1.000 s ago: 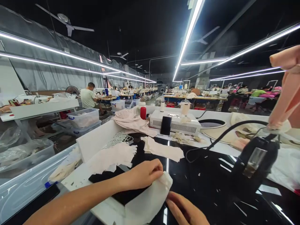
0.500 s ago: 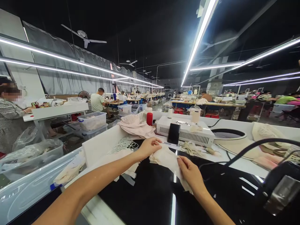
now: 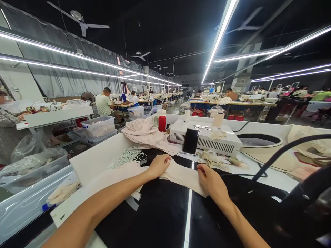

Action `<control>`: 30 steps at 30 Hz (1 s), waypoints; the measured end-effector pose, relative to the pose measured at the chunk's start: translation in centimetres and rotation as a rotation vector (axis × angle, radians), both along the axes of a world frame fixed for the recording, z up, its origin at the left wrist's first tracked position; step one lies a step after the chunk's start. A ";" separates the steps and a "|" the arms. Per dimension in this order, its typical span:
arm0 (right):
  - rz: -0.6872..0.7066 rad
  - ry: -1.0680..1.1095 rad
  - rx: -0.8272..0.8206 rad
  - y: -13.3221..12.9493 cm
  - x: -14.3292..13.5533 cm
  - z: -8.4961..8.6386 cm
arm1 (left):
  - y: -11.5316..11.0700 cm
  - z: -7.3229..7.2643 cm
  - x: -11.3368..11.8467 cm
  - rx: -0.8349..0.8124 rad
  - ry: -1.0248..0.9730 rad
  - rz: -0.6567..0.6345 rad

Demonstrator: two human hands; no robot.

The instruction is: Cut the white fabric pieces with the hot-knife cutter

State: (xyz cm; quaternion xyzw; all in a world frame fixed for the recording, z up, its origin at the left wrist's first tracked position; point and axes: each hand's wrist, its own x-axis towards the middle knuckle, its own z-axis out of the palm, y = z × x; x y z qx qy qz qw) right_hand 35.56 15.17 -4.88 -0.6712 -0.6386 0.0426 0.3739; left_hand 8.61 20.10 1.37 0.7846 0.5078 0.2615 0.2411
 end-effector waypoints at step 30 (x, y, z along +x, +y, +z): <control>0.408 -0.170 0.181 -11.5 -4.4 -0.3 | -5.5 2.1 -17.2 0.023 0.118 -0.012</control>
